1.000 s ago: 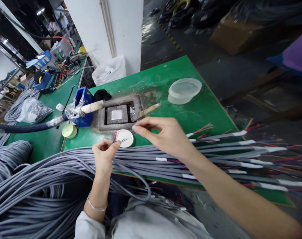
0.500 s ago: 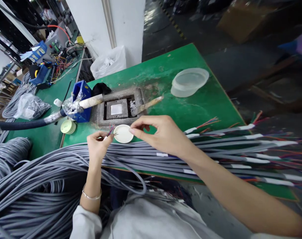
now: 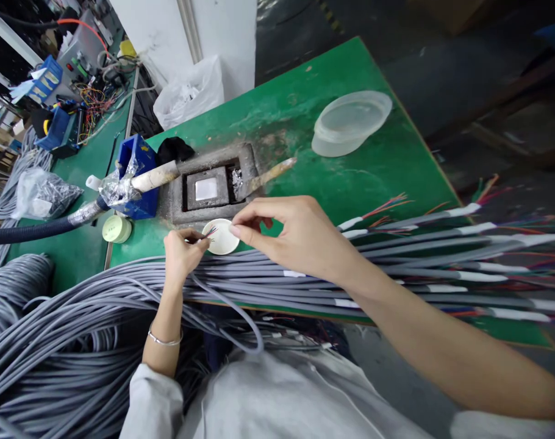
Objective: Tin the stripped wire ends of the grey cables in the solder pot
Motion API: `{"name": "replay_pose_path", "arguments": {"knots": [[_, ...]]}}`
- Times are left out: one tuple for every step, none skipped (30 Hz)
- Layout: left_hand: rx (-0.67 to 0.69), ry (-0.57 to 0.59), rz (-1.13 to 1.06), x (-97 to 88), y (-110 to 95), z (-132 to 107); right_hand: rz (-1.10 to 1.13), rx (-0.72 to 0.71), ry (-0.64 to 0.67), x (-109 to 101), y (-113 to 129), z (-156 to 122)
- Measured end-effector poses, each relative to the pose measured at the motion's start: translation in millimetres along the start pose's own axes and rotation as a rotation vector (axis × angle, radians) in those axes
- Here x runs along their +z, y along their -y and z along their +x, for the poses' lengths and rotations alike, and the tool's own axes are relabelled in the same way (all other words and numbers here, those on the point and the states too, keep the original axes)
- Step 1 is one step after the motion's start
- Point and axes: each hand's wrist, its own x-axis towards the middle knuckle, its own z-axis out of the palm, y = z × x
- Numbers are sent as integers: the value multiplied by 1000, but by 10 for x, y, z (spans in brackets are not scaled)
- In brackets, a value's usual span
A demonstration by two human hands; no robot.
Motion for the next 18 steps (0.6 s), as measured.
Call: {"name": "replay_pose_path", "arguments": {"knots": [[-4, 5, 11, -2, -2, 4, -6, -4, 0, -3, 1, 1], [-11, 9, 23, -2, -4, 7, -13, -7, -1, -5, 1, 1], [-18, 15, 36, -1, -5, 12, -20, -11, -2, -7, 0, 1], [-22, 21, 48, 1, -5, 17, -27, -15, -4, -7, -1, 0], [-23, 28, 58, 6, -4, 22, -34, -20, -8, -8, -2, -2], [-24, 34, 67, 12, -2, 29, -41, -25, -10, -8, -3, -5], [-24, 37, 70, 19, 2, 35, -49, -30, -12, -8, -3, -9], [-22, 33, 67, 25, 7, 40, -56, -37, -14, -8, -2, -13], [-17, 23, 51, 29, 12, 44, -62, -44, -15, -8, -1, -15], [-10, 8, 17, 30, 18, 45, -69, -52, -20, -8, 0, -17], [-5, -8, -37, 27, 23, 42, -76, -59, -26, -6, 0, -18], [-1, -24, -112, 20, 27, 34, -83, -67, -33, -2, -1, -18], [-1, -39, -203, 9, 29, 21, -94, -73, -42, 4, -4, -17], [-7, -49, -299, -4, 29, 4, -110, -76, -54, 13, -10, -16], [-20, -55, -391, -19, 26, -18, -129, -76, -65, 25, -19, -15], [-33, -57, -472, -34, 22, -43, -149, -72, -73, 39, -30, -14], [-41, -59, -541, -47, 14, -69, -168, -65, -79, 55, -43, -12], [-43, -65, -600, -58, 4, -95, -182, -58, -84, 72, -56, -10]]}}
